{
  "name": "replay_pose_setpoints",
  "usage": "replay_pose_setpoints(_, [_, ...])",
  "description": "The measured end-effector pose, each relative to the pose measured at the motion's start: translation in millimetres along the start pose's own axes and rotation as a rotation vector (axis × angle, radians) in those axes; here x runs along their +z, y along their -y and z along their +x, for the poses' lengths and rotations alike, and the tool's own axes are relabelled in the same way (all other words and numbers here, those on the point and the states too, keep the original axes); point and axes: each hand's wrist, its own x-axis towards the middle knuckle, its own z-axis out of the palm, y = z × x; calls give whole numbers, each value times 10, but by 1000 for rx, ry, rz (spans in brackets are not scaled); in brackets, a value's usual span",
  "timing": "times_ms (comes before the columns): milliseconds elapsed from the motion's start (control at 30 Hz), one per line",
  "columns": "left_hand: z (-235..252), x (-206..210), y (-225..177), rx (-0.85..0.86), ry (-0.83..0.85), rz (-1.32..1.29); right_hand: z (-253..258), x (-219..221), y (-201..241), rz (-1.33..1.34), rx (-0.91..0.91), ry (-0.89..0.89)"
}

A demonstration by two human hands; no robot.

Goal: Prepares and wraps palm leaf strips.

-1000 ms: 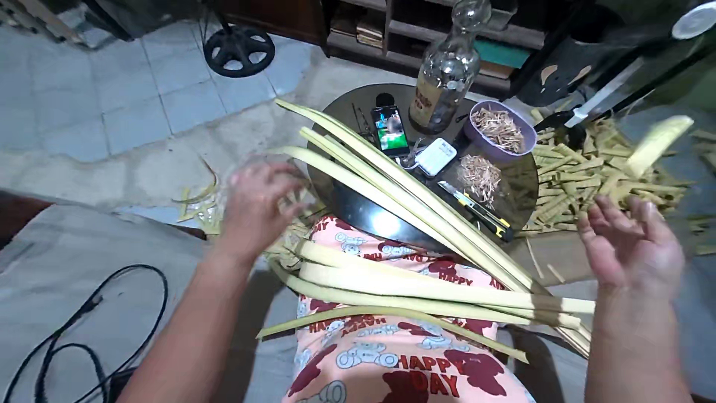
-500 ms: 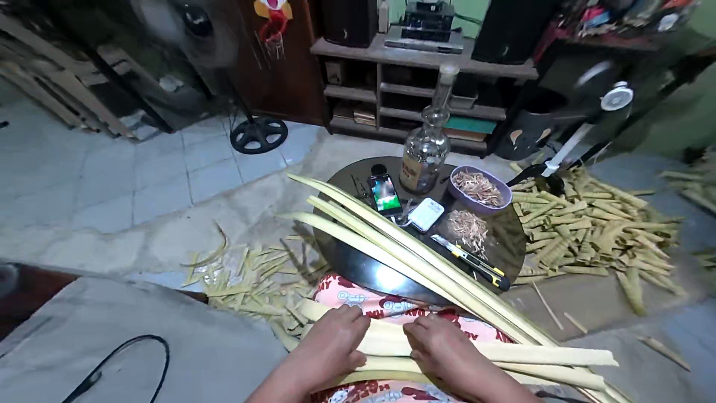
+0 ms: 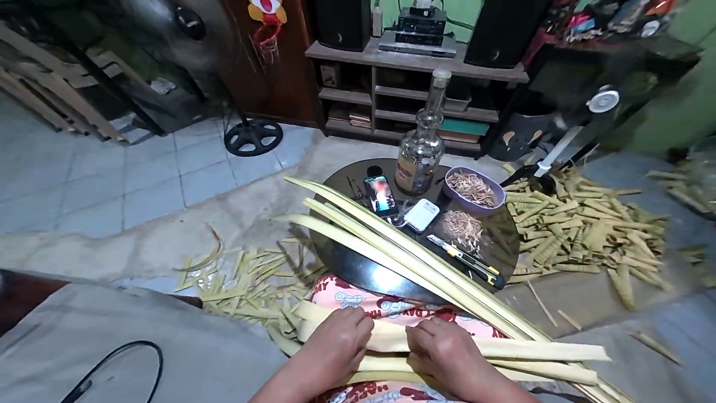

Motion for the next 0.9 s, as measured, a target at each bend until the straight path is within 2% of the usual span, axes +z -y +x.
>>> replay_pose_setpoints(67, [-8,64,-4,-8,61,-20,-9,49,-12,-51,-43,-81])
replay_pose_setpoints(133, [4,109,17,-19,114,-108,2,38,4,-74,-45,-62])
replay_pose_setpoints(200, [62,-21,0,-21,184,-215,37,-18,52,-29,-39,6])
replay_pose_setpoints(300, [191,-221,-66,33,245,-295,44,15,45,54,-70,16])
replay_pose_setpoints(333, [226,-257,-64,46,257,-300,30,-5,30,90,-29,67])
replay_pose_setpoints(400, [255,-335,22,31,292,-277,12,-158,-56,208,121,286])
replay_pose_setpoints(500, [142,-493,451,-78,364,-157,-167,-250,-558,305,351,604])
replay_pose_setpoints(633, [-315,-697,1461,-298,484,32,-649,-437,-1277,291,635,704])
replay_pose_setpoints(700, [-578,-811,1941,-372,443,139,-840,-634,-1457,294,768,669])
replay_pose_setpoints(800, [-976,-888,2687,-459,235,375,-1074,-948,-1651,164,888,579])
replay_pose_setpoints(900, [-1158,-1130,2746,-713,-36,508,-1214,-1196,-1709,57,949,496])
